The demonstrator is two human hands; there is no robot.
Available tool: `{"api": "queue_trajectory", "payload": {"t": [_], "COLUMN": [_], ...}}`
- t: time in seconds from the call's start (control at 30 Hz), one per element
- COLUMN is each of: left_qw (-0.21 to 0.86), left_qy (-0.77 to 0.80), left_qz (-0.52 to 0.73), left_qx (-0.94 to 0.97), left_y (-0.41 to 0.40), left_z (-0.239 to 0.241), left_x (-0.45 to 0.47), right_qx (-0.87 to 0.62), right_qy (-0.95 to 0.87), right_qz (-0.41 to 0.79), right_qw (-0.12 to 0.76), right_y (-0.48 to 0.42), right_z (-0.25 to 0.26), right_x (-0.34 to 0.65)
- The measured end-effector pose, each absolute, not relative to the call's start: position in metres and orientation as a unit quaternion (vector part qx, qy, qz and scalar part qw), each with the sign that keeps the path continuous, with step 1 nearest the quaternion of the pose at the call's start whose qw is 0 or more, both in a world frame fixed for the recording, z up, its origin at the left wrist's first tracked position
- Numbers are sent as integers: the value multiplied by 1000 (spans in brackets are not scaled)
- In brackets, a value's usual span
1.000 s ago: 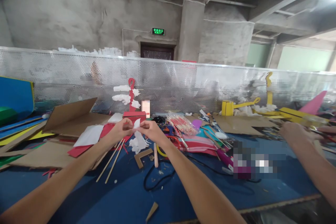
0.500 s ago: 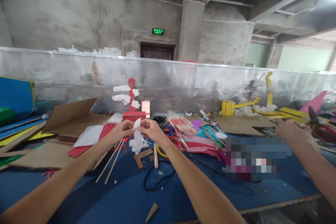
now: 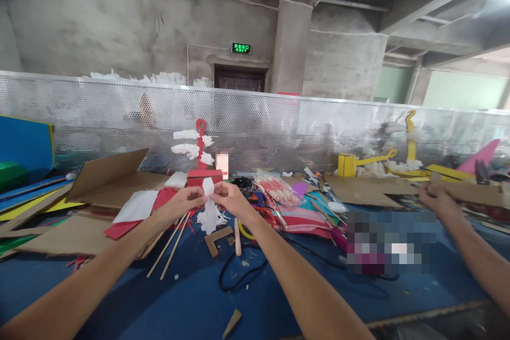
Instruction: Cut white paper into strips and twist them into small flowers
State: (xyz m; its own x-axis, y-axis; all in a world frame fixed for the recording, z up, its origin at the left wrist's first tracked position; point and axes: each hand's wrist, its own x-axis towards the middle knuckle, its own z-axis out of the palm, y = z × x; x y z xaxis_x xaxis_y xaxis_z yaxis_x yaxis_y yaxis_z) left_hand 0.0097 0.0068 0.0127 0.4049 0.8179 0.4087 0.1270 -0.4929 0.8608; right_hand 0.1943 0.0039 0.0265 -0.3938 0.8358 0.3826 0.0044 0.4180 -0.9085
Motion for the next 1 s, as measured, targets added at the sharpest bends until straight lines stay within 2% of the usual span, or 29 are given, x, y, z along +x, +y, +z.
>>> {"api": "queue_trajectory", "payload": {"t": [0.47, 0.8, 1.0], "left_qw": [407, 353, 350], "left_qy": [327, 353, 346], "left_qz": [428, 438, 449], "left_qx": [737, 747, 746], "left_y": [12, 4, 4], "left_z": [10, 18, 18], "left_x": [7, 9, 8], "right_qx": [-314, -321, -295], "right_qy": [-710, -728, -757], "right_qz": [448, 388, 390], "right_qw": [444, 465, 434], "right_y": [15, 13, 10], "right_z": [18, 20, 21], "right_x": [197, 197, 197]}}
